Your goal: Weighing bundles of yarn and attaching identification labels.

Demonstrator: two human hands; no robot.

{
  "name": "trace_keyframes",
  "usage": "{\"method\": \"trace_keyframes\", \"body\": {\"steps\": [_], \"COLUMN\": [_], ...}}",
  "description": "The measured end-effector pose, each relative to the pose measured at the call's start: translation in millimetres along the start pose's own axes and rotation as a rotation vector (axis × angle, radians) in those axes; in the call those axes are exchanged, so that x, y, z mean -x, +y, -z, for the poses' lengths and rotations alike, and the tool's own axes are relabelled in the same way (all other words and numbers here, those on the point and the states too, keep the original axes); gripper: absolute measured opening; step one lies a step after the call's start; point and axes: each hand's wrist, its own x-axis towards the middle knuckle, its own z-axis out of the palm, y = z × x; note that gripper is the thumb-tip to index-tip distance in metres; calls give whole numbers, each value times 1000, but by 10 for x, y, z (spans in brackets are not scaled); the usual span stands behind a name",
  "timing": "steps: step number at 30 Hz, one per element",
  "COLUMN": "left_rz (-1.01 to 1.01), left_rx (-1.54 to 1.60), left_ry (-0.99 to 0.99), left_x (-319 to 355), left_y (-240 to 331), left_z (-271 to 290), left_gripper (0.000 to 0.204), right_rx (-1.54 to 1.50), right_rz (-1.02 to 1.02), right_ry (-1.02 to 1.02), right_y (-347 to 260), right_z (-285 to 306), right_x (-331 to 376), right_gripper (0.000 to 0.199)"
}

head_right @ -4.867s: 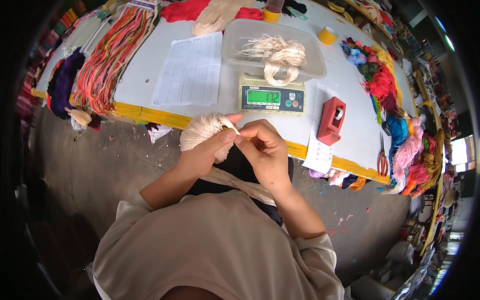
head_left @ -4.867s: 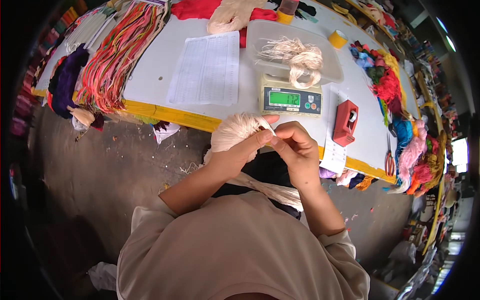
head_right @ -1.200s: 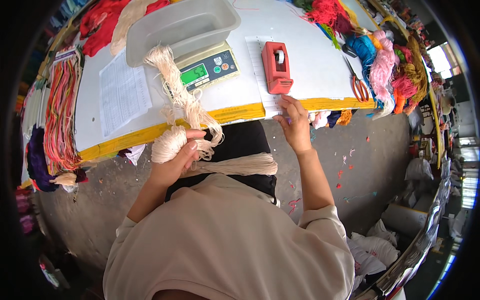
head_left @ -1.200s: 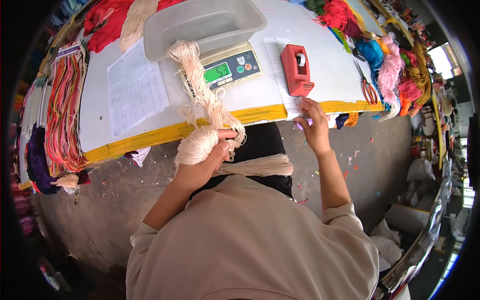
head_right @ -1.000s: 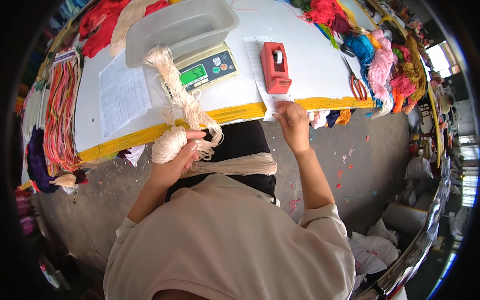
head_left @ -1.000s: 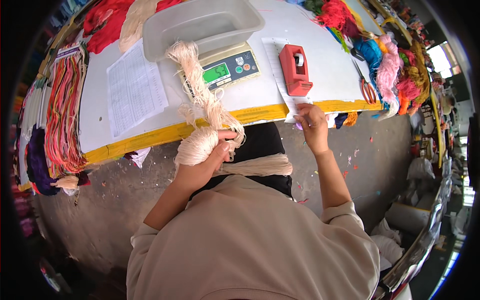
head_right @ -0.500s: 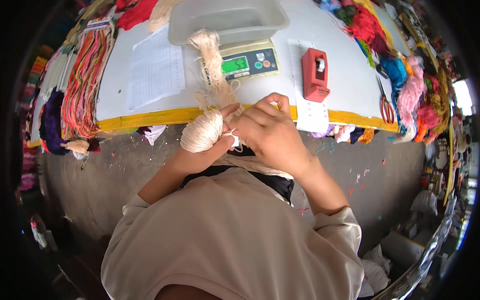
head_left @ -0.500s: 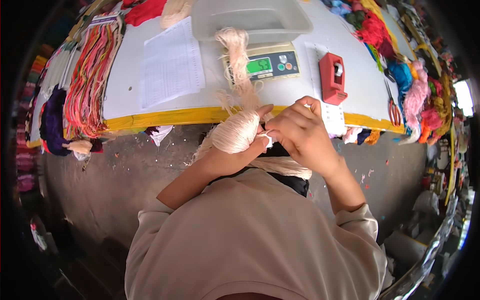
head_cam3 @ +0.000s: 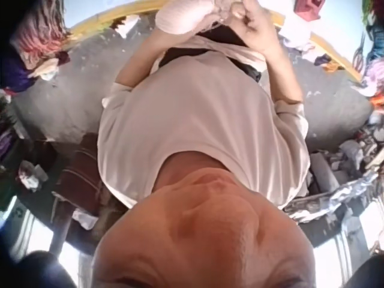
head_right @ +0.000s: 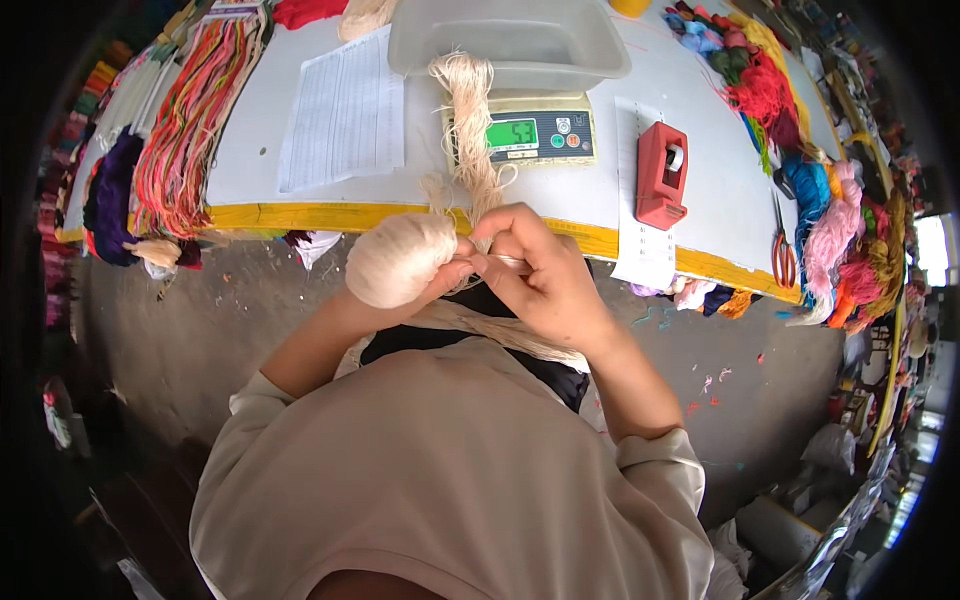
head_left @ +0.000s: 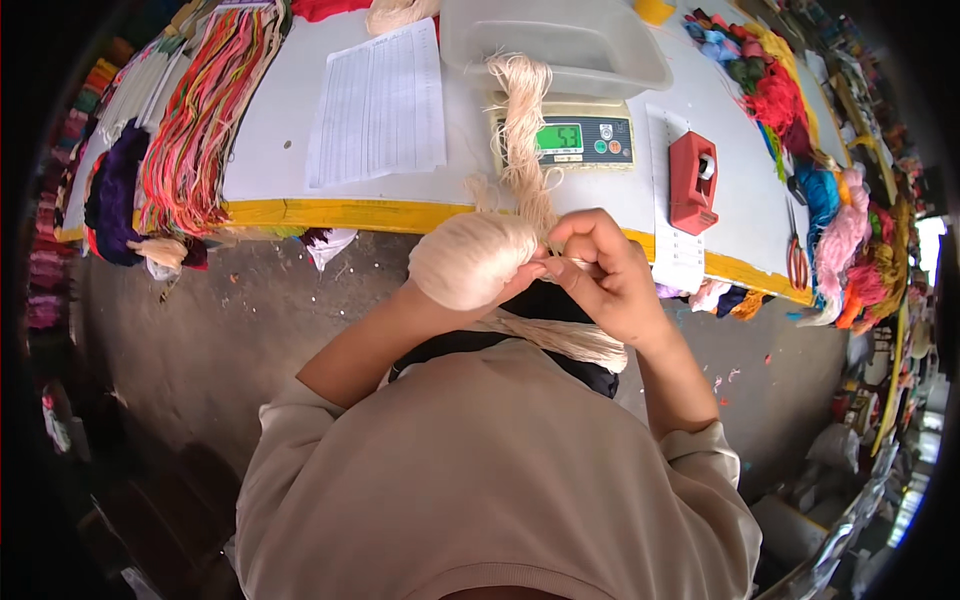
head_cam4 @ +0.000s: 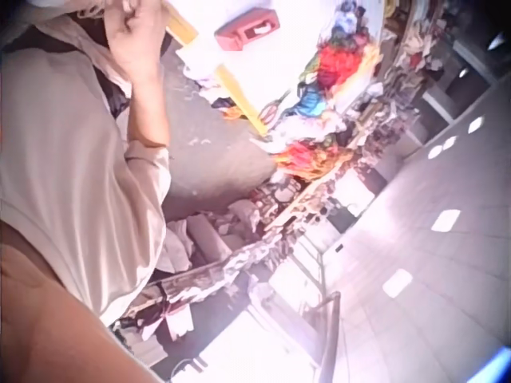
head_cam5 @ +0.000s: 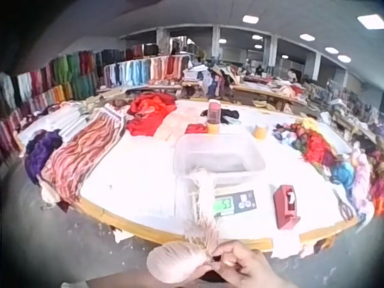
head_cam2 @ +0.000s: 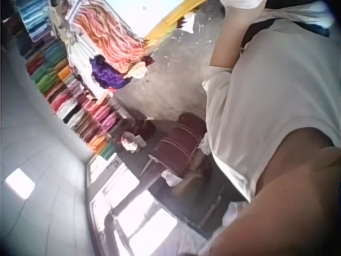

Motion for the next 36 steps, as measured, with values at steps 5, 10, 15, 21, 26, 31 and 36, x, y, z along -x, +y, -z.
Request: {"method": "trace_keyframes", "body": {"steps": [5,10,15,21,26,31,36], "left_rz": [500,477,344,389,879,393,473], "left_rx": [793,794,677,630,827,1080,896], "left_ry": [-262,-176,38,151,216,-81,47], "left_x": [4,-3,56,20,197,522,839], "left_y": [98,220,153,78,-116,-368,-254], "left_z": [120,133,6,14,785,1641,2162], "left_gripper": [11,11,7,10,18,39,46], "right_rx": [76,41,-124,-67,600,896,947], "right_rz": [291,247,83,-140,89,21,-136], "right_ry": [-58,38,141,34,55,39,148], "right_y": [85,134,147,188,269,378,599], "right_z": [47,-69,-159,-4,654,1240,1623], "right_x": [13,57,94,201,384,775,1348], "right_gripper": [14,18,29,29,19,16,18]}}
